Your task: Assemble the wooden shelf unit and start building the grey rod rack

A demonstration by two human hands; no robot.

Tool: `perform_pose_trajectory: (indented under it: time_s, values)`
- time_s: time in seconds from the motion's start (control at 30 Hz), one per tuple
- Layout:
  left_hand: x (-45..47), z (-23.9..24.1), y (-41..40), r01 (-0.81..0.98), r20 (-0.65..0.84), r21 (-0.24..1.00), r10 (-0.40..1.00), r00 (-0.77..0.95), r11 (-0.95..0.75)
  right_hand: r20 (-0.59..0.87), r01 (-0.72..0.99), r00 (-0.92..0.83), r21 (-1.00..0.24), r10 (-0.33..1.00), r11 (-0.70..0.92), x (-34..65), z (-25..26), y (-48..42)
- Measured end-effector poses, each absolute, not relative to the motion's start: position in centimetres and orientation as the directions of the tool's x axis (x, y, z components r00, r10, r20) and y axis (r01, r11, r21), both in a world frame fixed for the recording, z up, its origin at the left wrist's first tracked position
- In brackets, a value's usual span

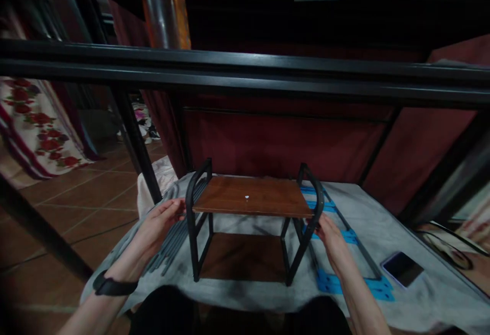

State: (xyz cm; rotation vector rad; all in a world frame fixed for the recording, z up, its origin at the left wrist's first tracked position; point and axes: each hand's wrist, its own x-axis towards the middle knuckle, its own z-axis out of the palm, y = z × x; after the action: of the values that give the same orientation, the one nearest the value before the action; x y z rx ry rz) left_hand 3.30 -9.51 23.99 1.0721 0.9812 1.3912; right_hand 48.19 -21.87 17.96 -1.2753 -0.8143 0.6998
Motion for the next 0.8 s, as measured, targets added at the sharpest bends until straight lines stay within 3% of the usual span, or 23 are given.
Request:
perform_pose_trajectory:
  time_s: [0.3,0.8]
  values:
    - [3.2,24.1,-9.6,-0.178,0.062,0.982,0.998,-0.017,-0.064,0.175,-0.051,0.591,-0.966,0.787,0.253,45.6,19.7,-22.5]
    - [2.3,23.3,-9.0,-0.160,0.120,0.977,0.984,-0.134,-0.141,0.410,0.182,0.483,-0.911,0.774,0.369,44.1,20.6,-21.7]
